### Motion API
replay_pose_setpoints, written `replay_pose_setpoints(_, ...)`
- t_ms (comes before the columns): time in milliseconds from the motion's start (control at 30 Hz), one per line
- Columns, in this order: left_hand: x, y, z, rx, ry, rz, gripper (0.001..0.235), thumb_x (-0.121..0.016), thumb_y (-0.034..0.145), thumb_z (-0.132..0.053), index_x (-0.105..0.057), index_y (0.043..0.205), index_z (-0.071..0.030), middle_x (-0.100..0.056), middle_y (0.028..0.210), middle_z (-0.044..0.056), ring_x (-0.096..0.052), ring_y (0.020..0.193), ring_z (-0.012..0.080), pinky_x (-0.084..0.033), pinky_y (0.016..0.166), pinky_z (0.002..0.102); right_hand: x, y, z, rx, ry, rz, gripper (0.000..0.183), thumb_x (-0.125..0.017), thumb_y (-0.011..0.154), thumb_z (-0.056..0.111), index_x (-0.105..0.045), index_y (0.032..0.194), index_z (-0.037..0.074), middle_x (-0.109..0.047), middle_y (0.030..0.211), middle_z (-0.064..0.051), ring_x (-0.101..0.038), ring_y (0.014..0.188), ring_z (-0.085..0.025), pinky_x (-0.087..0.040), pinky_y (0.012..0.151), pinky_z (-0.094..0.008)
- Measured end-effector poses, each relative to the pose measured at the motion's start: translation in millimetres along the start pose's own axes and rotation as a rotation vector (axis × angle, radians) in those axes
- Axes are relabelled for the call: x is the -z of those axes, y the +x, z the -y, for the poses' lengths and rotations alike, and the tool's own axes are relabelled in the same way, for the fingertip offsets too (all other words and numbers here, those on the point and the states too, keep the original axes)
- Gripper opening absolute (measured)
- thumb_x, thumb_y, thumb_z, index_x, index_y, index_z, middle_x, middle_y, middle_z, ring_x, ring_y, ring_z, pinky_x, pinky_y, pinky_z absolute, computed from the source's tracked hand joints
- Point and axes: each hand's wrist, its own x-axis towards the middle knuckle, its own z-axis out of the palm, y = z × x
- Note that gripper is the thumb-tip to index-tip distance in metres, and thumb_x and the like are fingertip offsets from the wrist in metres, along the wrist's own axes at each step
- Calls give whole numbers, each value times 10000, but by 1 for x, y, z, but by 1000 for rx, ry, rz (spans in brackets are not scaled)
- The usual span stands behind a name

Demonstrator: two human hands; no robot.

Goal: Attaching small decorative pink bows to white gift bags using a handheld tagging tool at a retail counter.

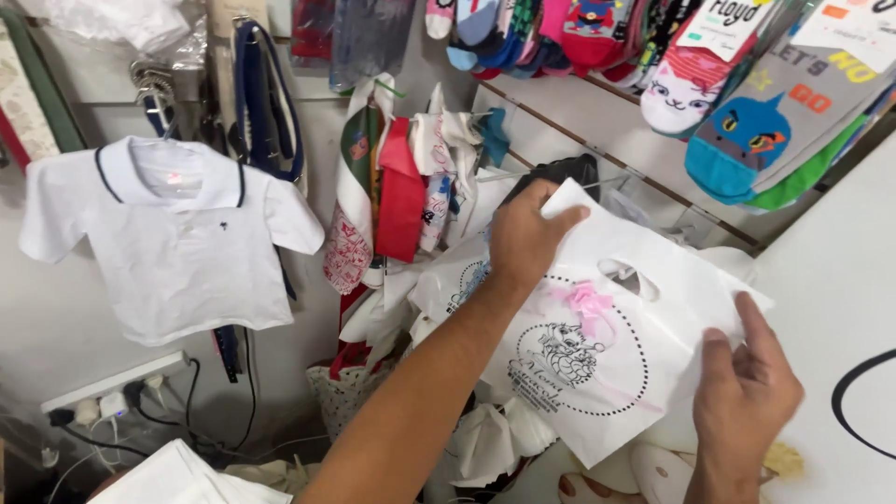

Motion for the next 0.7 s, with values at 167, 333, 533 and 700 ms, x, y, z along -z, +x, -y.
replay_pose_setpoints(167, 3, -8, 41, -494, 505, -82, 690, -857, 1126, -597, -733, 1683, -209, -791, 1665, 111, -701, 1535, 422, -558, 1187, 629, 6, -11, 21, 485, -179, 41, 582, -818, 1287, 15, -714, 1802, -236, -450, 2059, -447, -597, 1790, -645, -508, 1495, -729)
replay_pose_setpoints(333, 17, -71, 27, -719, 491, 37, 396, -688, 1283, -463, -773, 1583, -218, -802, 1653, 44, -737, 1519, 352, -503, 1261, 563, -14, -33, 81, 556, -112, 88, 424, -760, 1307, 29, -789, 1676, -177, -576, 1955, -462, -568, 1834, -613, -521, 1508, -690)
replay_pose_setpoints(533, 96, -105, 60, -758, 562, 49, 409, -765, 1138, -234, -801, 1538, -155, -859, 1420, 67, -780, 1393, 355, -488, 1254, 574, -122, -74, 116, 731, 198, 313, 371, -776, 1212, -13, -831, 1579, 8, -730, 1768, -255, -727, 1656, -491, -601, 1413, -637)
replay_pose_setpoints(700, 225, -140, 106, -641, 764, -164, 488, -796, 978, -134, -846, 1461, -83, -850, 1232, 103, -804, 1242, 371, -494, 1213, 573, -218, -141, 161, 815, 436, 474, 357, -791, 1204, 65, -912, 1539, 40, -855, 1637, -214, -810, 1528, -495, -614, 1299, -634)
